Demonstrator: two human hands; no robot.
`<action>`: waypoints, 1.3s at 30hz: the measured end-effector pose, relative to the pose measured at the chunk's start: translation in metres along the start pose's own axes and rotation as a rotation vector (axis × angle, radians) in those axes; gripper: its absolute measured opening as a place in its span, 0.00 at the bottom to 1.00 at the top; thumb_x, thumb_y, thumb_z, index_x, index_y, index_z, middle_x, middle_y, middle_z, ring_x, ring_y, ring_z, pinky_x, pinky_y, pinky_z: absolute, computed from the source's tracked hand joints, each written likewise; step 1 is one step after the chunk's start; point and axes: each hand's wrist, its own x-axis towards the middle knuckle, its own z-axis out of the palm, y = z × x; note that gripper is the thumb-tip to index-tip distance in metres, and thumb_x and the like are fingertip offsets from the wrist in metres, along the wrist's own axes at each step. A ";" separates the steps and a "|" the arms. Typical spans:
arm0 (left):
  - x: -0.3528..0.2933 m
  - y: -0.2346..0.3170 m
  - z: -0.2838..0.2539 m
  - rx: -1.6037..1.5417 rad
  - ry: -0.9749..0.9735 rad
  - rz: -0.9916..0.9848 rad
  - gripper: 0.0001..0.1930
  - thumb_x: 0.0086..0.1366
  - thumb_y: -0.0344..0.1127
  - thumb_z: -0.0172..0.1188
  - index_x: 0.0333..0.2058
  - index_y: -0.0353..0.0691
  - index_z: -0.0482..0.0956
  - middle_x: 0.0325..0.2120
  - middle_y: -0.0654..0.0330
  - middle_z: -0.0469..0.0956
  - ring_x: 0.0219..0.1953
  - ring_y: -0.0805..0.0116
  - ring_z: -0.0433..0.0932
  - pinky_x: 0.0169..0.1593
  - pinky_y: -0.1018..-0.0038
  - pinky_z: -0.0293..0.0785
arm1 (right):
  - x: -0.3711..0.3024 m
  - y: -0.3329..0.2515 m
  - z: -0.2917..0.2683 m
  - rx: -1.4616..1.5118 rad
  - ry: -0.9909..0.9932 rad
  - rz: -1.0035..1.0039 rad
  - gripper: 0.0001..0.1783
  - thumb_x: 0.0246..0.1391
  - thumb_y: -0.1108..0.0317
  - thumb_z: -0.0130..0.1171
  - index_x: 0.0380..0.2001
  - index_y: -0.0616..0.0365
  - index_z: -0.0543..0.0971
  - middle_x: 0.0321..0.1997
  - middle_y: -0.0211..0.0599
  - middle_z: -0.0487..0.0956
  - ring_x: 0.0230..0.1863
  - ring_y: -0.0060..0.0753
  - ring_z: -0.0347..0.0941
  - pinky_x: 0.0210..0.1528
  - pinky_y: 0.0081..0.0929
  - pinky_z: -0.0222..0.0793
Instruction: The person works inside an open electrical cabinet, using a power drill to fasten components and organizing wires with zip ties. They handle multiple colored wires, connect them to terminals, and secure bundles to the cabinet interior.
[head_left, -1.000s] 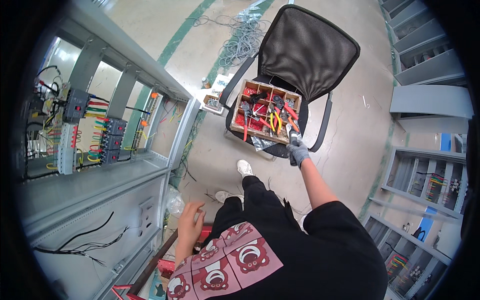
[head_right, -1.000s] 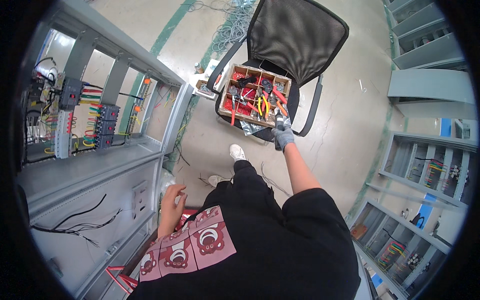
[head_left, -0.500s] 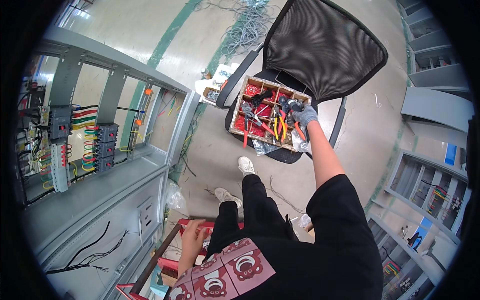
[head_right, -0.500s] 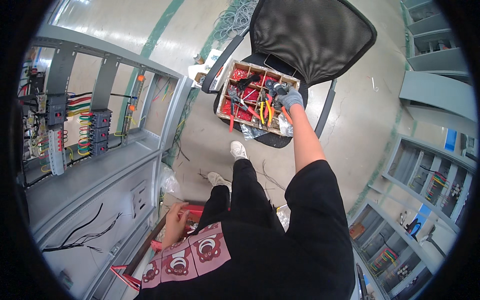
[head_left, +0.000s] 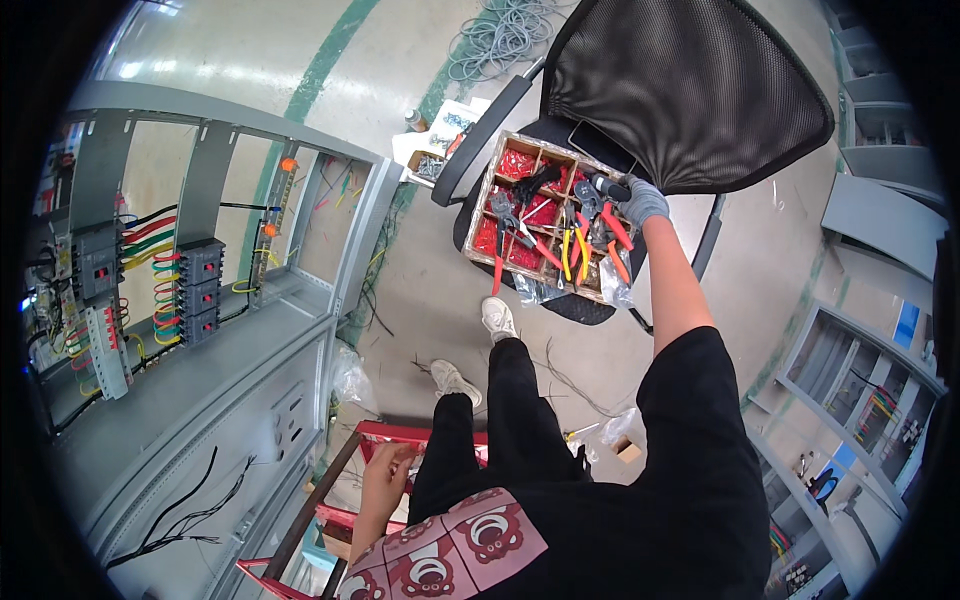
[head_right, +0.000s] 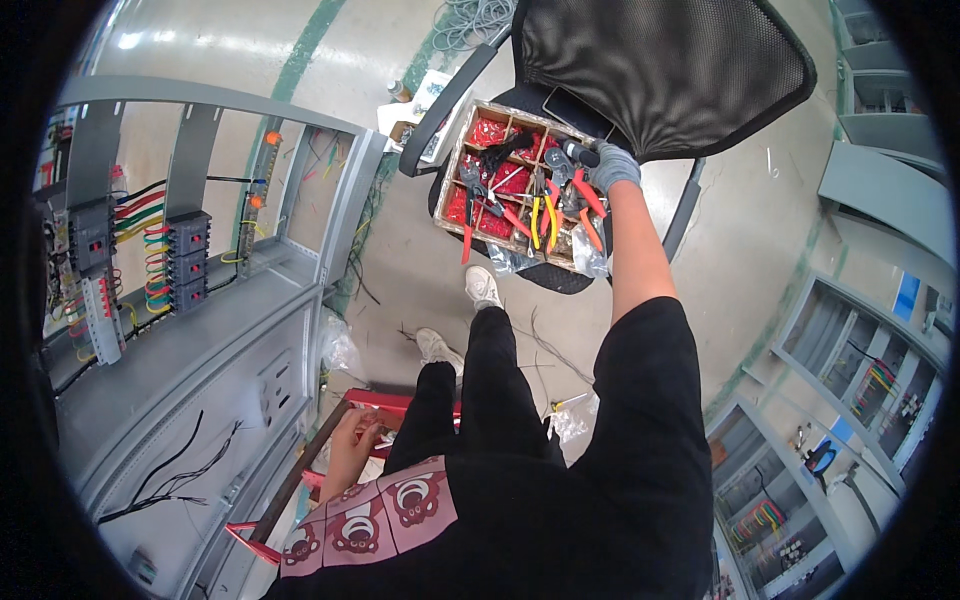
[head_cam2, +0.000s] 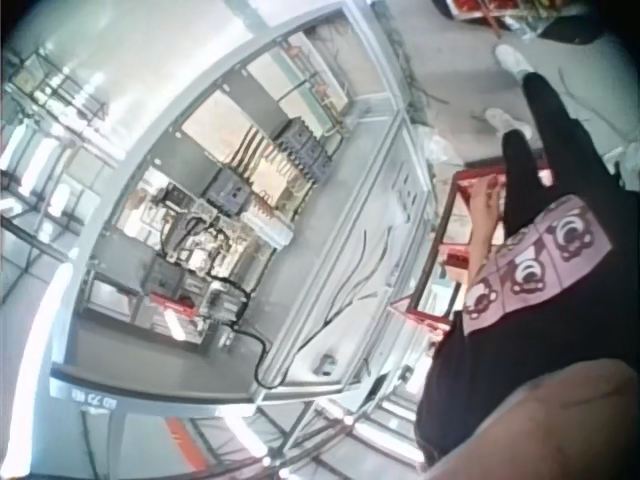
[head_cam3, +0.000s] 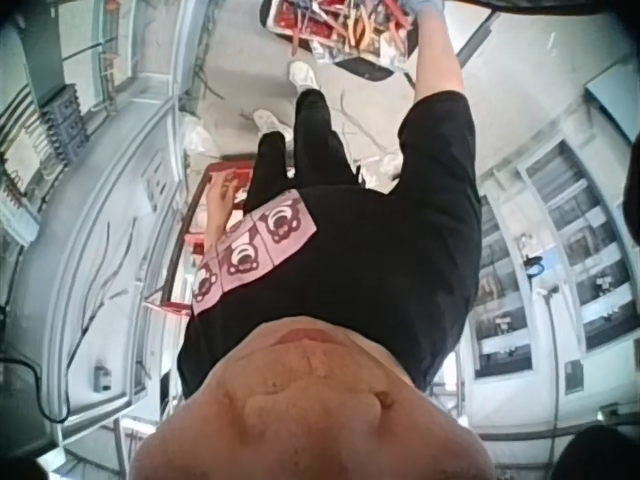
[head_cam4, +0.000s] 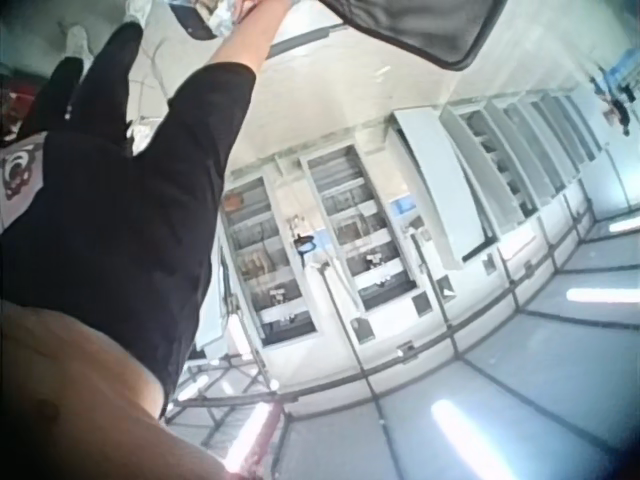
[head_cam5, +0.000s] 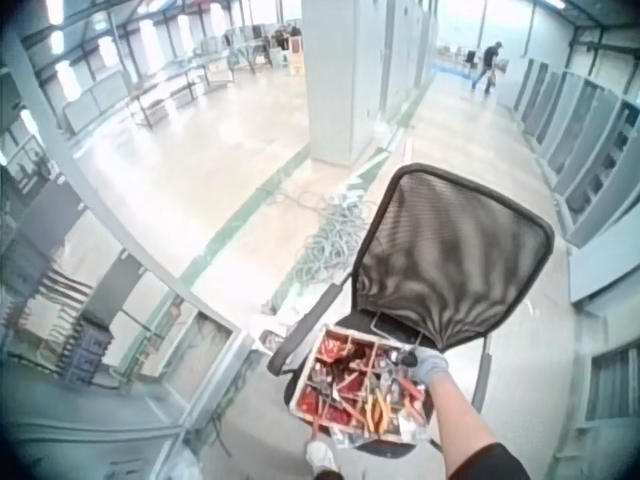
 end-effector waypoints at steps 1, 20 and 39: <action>0.000 0.001 0.000 -0.003 -0.004 -0.006 0.12 0.59 0.21 0.58 0.43 0.34 0.75 0.35 0.53 0.76 0.34 0.61 0.81 0.37 0.72 0.75 | 0.000 -0.005 -0.002 -0.037 0.006 0.003 0.31 0.41 0.69 0.67 0.53 0.47 0.74 0.44 0.46 0.80 0.46 0.48 0.77 0.49 0.36 0.72; 0.010 0.002 0.002 -0.010 0.002 -0.073 0.12 0.59 0.28 0.60 0.43 0.36 0.76 0.36 0.52 0.76 0.35 0.59 0.79 0.40 0.68 0.75 | -0.060 -0.008 -0.004 0.736 0.674 -0.002 0.18 0.53 0.68 0.59 0.48 0.60 0.77 0.48 0.44 0.79 0.50 0.37 0.74 0.56 0.32 0.67; -0.082 -0.029 -0.087 -0.053 0.712 -0.012 0.14 0.58 0.33 0.57 0.44 0.40 0.75 0.41 0.53 0.76 0.44 0.51 0.76 0.47 0.60 0.72 | -0.248 -0.380 0.029 0.759 -0.278 -1.235 0.12 0.55 0.77 0.51 0.43 0.64 0.75 0.38 0.38 0.77 0.40 0.28 0.74 0.46 0.26 0.70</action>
